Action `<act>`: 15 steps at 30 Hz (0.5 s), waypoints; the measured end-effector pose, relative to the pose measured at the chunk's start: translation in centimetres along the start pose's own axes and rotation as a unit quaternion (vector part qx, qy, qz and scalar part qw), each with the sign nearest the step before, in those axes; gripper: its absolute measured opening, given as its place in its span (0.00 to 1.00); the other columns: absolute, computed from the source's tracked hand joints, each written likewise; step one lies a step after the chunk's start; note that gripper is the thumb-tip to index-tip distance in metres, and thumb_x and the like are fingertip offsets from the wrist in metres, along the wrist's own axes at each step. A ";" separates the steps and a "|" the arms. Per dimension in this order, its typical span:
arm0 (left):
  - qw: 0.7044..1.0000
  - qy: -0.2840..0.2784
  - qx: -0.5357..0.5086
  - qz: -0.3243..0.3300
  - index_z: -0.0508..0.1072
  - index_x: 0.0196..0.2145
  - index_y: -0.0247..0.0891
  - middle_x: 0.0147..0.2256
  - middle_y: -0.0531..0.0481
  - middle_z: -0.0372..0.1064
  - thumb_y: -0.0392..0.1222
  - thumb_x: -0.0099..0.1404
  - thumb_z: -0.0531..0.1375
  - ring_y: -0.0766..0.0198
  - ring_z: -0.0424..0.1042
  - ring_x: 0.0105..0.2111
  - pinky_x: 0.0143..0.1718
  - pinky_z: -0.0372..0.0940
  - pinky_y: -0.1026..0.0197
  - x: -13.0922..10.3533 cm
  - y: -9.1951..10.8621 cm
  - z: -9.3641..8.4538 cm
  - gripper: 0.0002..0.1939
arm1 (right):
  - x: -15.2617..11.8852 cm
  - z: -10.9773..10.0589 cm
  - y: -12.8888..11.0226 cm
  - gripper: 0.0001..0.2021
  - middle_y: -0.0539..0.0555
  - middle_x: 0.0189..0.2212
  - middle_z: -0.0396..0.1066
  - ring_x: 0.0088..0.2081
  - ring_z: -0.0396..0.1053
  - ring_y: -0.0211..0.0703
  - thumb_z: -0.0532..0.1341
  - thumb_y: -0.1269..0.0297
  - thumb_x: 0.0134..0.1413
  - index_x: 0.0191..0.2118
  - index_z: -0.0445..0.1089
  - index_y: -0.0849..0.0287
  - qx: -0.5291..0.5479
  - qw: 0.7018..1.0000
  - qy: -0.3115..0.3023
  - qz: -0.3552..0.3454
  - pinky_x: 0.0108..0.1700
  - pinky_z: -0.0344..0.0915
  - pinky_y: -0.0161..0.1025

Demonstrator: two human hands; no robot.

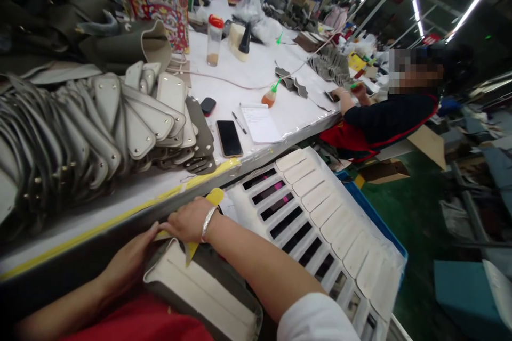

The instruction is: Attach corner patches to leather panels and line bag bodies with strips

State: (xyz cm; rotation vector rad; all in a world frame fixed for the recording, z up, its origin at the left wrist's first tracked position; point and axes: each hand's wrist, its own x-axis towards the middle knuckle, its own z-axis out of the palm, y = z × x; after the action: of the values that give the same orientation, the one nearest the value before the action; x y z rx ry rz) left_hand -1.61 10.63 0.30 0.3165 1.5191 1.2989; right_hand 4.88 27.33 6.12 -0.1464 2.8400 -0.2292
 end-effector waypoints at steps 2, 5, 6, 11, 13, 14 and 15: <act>0.995 0.034 0.085 0.037 0.76 0.41 0.44 0.40 0.50 0.76 0.57 0.59 0.53 0.48 0.69 0.48 0.48 0.65 0.53 -0.5 -0.4 -0.6 0.20 | 0.2 0.0 0.2 0.30 0.56 0.33 0.74 0.35 0.72 0.47 0.37 0.45 0.62 0.35 0.69 0.60 0.001 1.000 -0.011 -0.029 0.33 0.57 0.43; 0.976 0.031 0.191 0.097 0.76 0.40 0.44 0.39 0.50 0.76 0.55 0.59 0.52 0.49 0.70 0.46 0.47 0.66 0.54 -1.2 -1.3 -0.9 0.20 | 0.2 0.1 0.2 0.29 0.56 0.33 0.74 0.35 0.72 0.47 0.37 0.46 0.63 0.36 0.69 0.60 0.002 0.998 -0.017 -0.061 0.33 0.57 0.43; 0.969 0.026 0.215 0.117 0.76 0.40 0.44 0.38 0.50 0.76 0.55 0.60 0.52 0.49 0.70 0.45 0.46 0.66 0.54 -1.4 -1.8 -1.0 0.20 | 0.2 0.2 0.2 0.28 0.56 0.33 0.74 0.35 0.71 0.47 0.38 0.47 0.63 0.36 0.69 0.60 0.003 0.997 -0.015 -0.072 0.33 0.57 0.43; 0.924 0.071 0.311 0.211 0.76 0.41 0.44 0.38 0.48 0.76 0.58 0.59 0.51 0.50 0.72 0.42 0.45 0.68 0.54 -2.1 -6.1 -1.1 0.22 | -0.8 0.9 0.0 0.27 0.55 0.31 0.74 0.34 0.71 0.46 0.39 0.48 0.64 0.34 0.69 0.60 0.019 0.995 0.022 -0.095 0.31 0.56 0.42; 0.907 0.090 0.336 0.237 0.76 0.41 0.43 0.38 0.46 0.76 0.58 0.60 0.49 0.51 0.72 0.42 0.44 0.68 0.54 -2.2 -7.7 -1.1 0.23 | -1.2 1.1 0.0 0.27 0.54 0.30 0.74 0.33 0.71 0.46 0.40 0.47 0.63 0.33 0.69 0.60 0.030 0.995 0.028 -0.096 0.31 0.56 0.42; 0.899 0.097 0.347 0.249 0.76 0.41 0.43 0.38 0.46 0.76 0.58 0.61 0.49 0.51 0.73 0.41 0.44 0.69 0.54 -2.3 -8.3 -1.1 0.24 | -1.4 1.2 0.0 0.27 0.54 0.30 0.74 0.33 0.71 0.45 0.41 0.47 0.63 0.33 0.69 0.60 0.035 0.994 0.028 -0.098 0.31 0.56 0.42; 0.892 0.101 0.356 0.260 0.76 0.41 0.43 0.38 0.46 0.77 0.58 0.61 0.48 0.52 0.73 0.41 0.44 0.69 0.55 -2.4 -8.8 -1.1 0.24 | -1.6 1.2 0.0 0.26 0.54 0.30 0.74 0.33 0.71 0.45 0.41 0.47 0.63 0.33 0.69 0.60 0.041 0.994 0.027 -0.100 0.31 0.56 0.42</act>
State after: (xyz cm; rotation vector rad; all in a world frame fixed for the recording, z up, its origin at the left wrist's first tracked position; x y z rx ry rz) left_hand 2.02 4.97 -5.89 1.1549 2.1592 1.1343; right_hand 6.73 27.38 5.44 -0.4140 2.8635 -0.3961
